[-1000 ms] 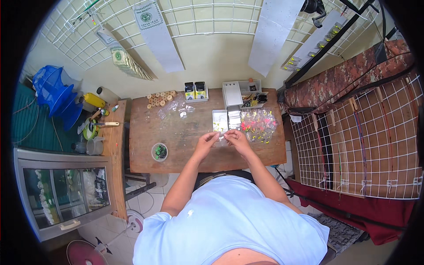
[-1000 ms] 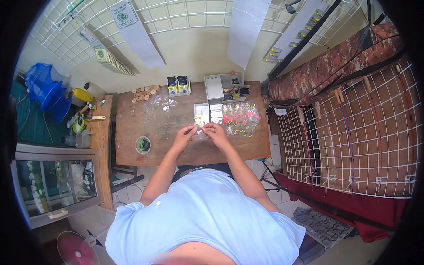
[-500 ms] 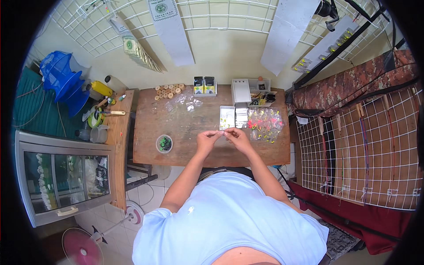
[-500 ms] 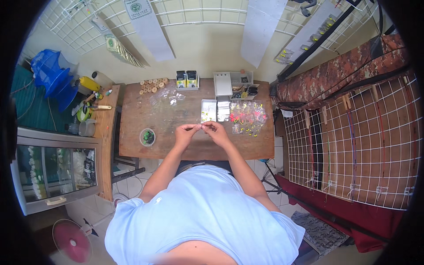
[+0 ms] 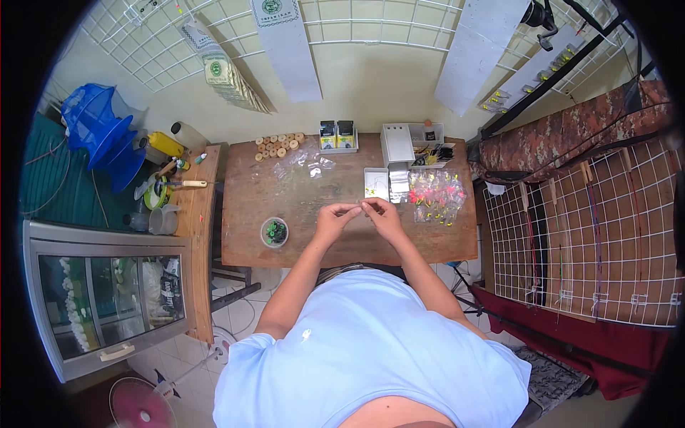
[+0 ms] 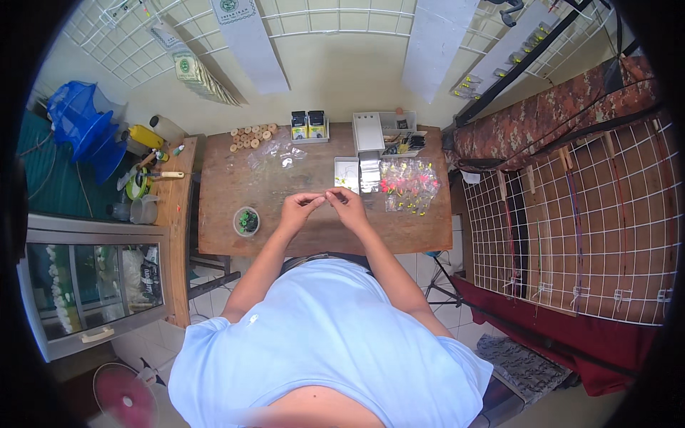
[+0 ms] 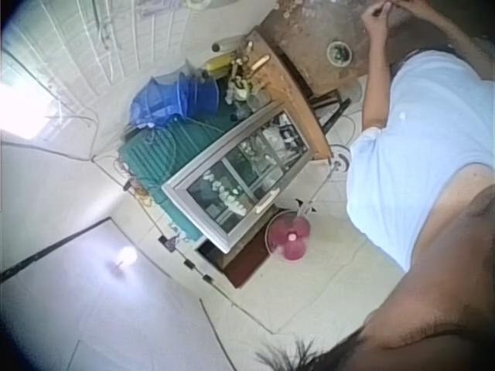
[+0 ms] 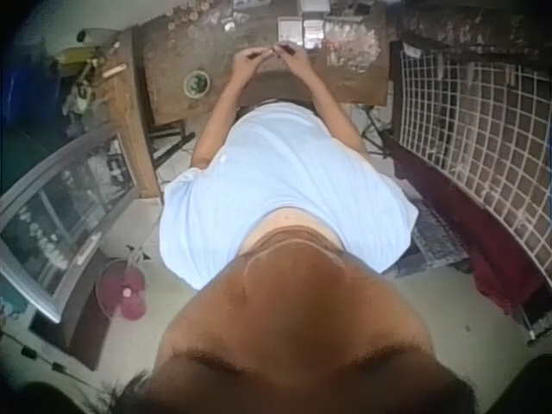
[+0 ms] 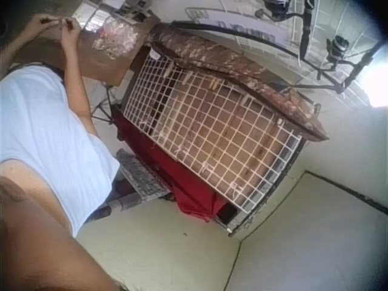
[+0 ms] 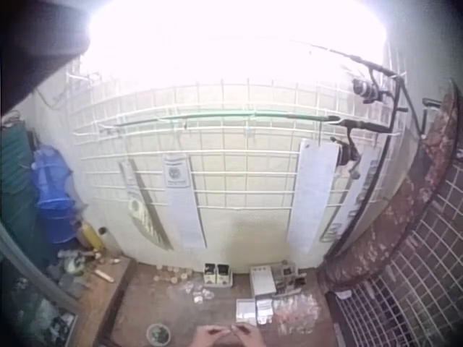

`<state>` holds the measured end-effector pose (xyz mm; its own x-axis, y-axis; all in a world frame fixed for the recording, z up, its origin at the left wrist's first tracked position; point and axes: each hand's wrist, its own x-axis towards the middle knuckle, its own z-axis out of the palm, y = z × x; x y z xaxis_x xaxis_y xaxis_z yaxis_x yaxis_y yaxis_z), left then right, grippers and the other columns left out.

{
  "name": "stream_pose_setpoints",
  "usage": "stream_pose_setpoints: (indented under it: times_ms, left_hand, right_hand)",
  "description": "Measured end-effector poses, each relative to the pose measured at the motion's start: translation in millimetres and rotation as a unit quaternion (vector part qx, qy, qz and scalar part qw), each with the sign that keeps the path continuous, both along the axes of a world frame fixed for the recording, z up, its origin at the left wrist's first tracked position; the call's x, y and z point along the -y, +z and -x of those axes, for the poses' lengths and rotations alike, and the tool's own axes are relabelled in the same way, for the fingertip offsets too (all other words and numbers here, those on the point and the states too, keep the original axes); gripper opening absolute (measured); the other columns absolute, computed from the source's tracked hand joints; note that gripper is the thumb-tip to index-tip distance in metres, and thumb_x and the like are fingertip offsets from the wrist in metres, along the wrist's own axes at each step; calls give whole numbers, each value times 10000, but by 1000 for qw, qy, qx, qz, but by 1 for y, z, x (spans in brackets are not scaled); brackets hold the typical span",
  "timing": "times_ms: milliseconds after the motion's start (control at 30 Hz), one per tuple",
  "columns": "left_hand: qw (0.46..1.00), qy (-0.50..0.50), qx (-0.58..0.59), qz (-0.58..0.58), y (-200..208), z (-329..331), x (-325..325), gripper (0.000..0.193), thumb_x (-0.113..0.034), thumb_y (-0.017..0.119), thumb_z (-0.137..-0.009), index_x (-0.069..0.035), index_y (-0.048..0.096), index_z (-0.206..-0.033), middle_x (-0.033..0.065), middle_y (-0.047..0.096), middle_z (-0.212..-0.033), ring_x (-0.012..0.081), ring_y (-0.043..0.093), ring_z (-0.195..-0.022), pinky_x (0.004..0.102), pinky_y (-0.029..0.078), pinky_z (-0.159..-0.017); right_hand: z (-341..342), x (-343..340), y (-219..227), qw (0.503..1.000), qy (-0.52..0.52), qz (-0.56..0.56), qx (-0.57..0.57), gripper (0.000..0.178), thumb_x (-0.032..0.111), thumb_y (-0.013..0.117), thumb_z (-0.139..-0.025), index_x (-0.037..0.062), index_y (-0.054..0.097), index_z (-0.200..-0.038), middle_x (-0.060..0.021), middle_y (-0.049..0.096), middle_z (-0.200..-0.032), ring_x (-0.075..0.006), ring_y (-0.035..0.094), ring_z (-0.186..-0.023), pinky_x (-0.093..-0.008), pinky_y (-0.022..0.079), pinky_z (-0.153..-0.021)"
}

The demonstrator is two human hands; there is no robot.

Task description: Assembling small fishing lures by threading colorful beads and components onto hooks.

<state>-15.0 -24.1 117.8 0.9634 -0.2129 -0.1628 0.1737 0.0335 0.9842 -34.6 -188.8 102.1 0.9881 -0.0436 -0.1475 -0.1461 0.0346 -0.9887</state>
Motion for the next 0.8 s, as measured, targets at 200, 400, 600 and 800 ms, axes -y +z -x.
stream_pose_setpoints:
  times_ms: [200,400,600,800]
  left_hand:
    - [996,57,-7,-74,-2,-5,-7,226,-162,837,-690,4,697,-752,58,690,-757,69,579,-647,218,464,-600]
    - [996,21,7,-83,5,-9,-8,249,-119,850,-663,-24,619,-664,72,678,-743,90,611,-660,226,495,-617]
    - [997,2,-69,-36,14,-5,-9,240,-172,821,-712,3,692,-813,53,681,-756,96,620,-674,241,511,-604]
    - [999,38,-26,-24,3,-4,-10,217,-194,733,-814,-44,720,-971,31,696,-786,87,613,-697,238,502,-613]
  right_hand:
    - [-2,0,13,999,32,-18,-19,209,215,619,-907,51,670,-1026,-3,647,-830,-66,558,-743,-222,441,-660]
    - [-3,4,8,994,99,-43,-18,231,210,612,-913,42,651,-1067,-20,664,-932,-93,580,-801,-238,468,-681]
    - [-12,1,1,995,94,26,8,208,222,600,-922,40,660,-1002,-6,650,-856,-70,552,-757,-228,443,-680]
    - [-19,-4,-1,997,62,36,15,198,213,589,-926,34,657,-976,-5,633,-820,-69,539,-737,-233,435,-668]
